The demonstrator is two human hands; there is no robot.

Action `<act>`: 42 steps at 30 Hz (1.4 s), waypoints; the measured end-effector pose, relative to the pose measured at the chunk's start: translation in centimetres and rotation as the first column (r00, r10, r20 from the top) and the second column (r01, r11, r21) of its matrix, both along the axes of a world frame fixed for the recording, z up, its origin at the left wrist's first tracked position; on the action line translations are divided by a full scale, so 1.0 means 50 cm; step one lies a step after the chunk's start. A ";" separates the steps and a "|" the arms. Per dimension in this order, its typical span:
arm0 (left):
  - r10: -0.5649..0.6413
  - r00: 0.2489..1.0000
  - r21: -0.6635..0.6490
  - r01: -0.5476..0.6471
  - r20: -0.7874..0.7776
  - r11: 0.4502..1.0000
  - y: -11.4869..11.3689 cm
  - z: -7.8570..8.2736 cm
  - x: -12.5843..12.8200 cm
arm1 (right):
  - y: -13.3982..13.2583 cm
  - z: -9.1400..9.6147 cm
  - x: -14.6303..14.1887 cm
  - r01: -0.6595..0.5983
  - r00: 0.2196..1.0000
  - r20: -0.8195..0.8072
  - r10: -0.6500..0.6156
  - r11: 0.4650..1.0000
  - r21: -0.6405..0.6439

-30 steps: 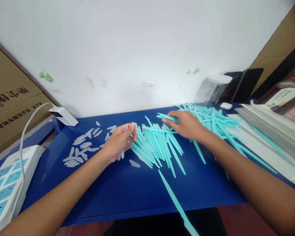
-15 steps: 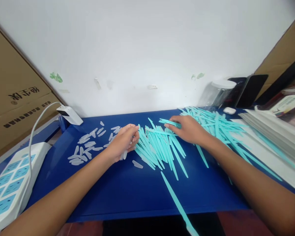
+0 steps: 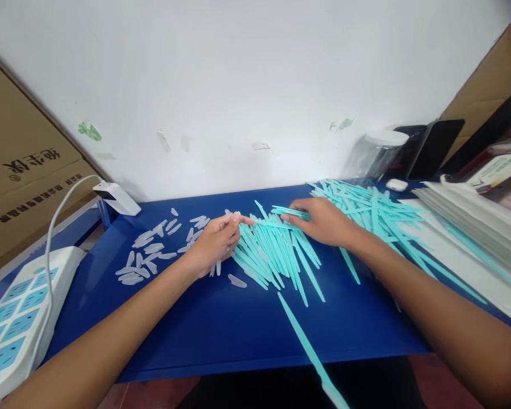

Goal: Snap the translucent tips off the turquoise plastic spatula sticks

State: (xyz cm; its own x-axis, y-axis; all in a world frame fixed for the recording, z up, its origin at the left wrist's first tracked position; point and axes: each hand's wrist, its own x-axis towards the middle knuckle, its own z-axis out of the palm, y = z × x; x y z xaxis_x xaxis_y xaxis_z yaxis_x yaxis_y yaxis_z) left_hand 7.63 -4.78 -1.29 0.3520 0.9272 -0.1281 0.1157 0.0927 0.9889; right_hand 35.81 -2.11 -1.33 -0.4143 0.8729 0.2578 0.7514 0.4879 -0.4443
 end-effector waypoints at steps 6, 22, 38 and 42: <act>0.002 0.999 -0.084 0.001 0.039 0.996 0.000 0.014 0.001 | -0.005 0.006 -0.006 0.031 0.999 0.012 -0.031 0.999 -0.020; -0.027 0.999 -0.022 0.026 -0.044 0.999 0.003 0.010 -0.003 | -0.004 0.007 -0.007 0.056 0.998 -0.014 -0.057 0.998 -0.039; 0.164 0.874 0.494 0.096 -0.456 0.864 0.002 0.015 -0.006 | 0.006 -0.003 0.001 0.011 1.000 0.014 -0.012 1.000 0.025; 0.163 0.863 0.513 0.124 -0.479 0.849 0.002 0.012 -0.008 | 0.003 0.001 -0.003 -0.009 1.000 -0.005 0.009 0.998 0.054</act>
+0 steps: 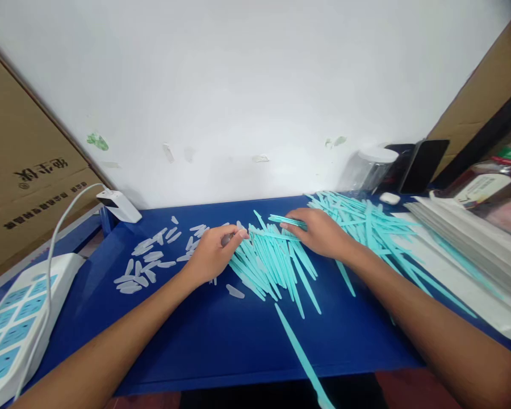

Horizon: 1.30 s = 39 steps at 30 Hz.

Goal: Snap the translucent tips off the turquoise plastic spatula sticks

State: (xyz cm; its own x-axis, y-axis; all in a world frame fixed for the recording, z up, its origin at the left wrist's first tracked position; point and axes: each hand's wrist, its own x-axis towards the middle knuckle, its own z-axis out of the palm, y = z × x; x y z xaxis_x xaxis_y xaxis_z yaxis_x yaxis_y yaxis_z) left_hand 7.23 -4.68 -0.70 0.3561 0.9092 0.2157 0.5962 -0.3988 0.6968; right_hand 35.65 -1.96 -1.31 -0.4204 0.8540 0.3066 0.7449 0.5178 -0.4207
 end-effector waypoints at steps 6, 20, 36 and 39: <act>-0.014 1.000 -0.045 0.014 -0.005 0.999 0.004 -0.002 -0.004 | -0.015 0.016 -0.012 -0.074 0.994 -0.069 0.079 0.995 0.063; -0.101 0.994 -0.058 0.104 0.047 0.993 0.011 0.003 -0.007 | -0.032 0.018 -0.022 -0.082 0.982 -0.174 0.070 0.995 -0.060; -0.143 0.986 -0.136 0.154 0.088 0.979 0.009 0.003 -0.008 | -0.037 0.037 -0.024 -0.170 0.960 -0.232 0.155 0.984 -0.047; -0.120 0.990 -0.154 0.130 0.073 0.979 0.012 0.000 -0.010 | -0.038 0.037 -0.025 -0.174 0.959 -0.239 0.152 0.982 -0.075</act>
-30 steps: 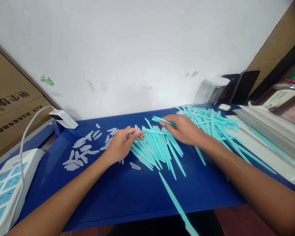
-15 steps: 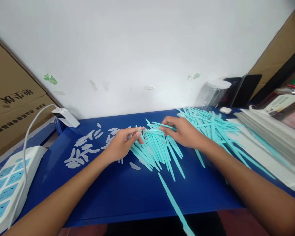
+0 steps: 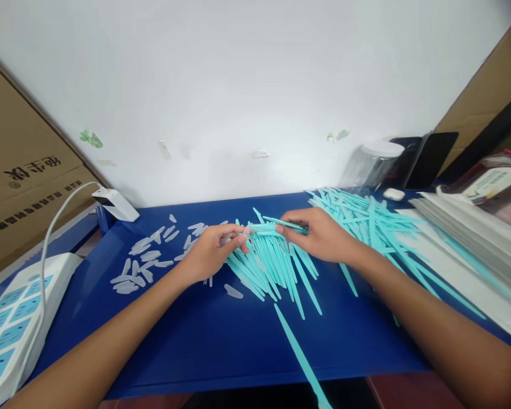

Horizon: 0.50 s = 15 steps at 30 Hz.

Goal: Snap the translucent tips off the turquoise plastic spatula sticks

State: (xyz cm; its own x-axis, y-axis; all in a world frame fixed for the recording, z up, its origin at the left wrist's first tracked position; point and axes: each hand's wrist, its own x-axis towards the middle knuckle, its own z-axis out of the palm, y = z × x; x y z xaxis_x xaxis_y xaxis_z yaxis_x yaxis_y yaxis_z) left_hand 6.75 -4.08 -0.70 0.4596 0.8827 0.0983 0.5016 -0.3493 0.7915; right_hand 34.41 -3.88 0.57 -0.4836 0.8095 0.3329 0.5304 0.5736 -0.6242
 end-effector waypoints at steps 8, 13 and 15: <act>-0.006 1.000 0.037 0.004 0.029 0.999 0.001 -0.004 0.005 | -0.003 0.004 0.000 -0.024 0.999 0.023 0.025 0.999 -0.039; -0.013 0.999 -0.001 0.013 0.048 1.000 -0.003 0.003 0.006 | -0.006 0.007 -0.001 -0.028 0.999 0.026 0.029 0.998 -0.052; 0.000 0.999 -0.019 0.001 0.044 1.000 -0.003 0.003 0.007 | -0.006 0.007 0.001 -0.026 0.999 0.022 0.027 0.999 -0.042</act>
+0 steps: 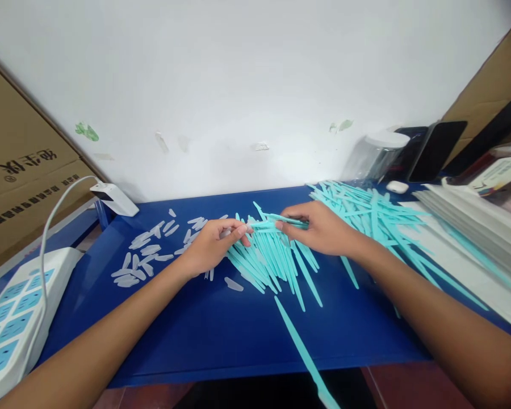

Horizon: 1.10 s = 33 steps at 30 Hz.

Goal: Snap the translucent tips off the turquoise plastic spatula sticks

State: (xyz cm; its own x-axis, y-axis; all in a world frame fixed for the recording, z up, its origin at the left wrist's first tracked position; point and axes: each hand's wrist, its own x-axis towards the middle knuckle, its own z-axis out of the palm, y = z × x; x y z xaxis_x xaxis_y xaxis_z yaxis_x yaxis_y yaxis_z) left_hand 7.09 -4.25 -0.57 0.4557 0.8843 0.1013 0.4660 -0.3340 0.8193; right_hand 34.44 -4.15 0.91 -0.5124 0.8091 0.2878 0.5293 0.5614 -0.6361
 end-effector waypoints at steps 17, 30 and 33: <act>-0.001 1.000 0.033 0.002 -0.025 0.999 -0.015 0.003 0.007 | -0.015 -0.001 -0.015 -0.123 0.990 -0.078 0.113 0.984 -0.129; 0.319 0.849 -0.616 0.010 0.422 0.788 -0.008 -0.004 0.004 | 0.040 -0.002 0.051 0.324 0.941 0.033 -0.336 0.926 0.194; 0.340 0.823 -0.689 0.084 0.455 0.720 -0.004 -0.009 0.002 | 0.057 0.005 0.098 0.434 0.861 0.148 -0.487 0.854 0.287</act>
State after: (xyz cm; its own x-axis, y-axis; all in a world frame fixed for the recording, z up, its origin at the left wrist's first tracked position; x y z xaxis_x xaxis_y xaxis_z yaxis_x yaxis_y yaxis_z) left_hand 7.18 -4.44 -1.03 0.3923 0.8529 -0.3445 -0.1045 0.4134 0.9045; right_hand 39.37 -1.29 1.18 -0.1664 0.8881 0.4285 0.8688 0.3376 -0.3622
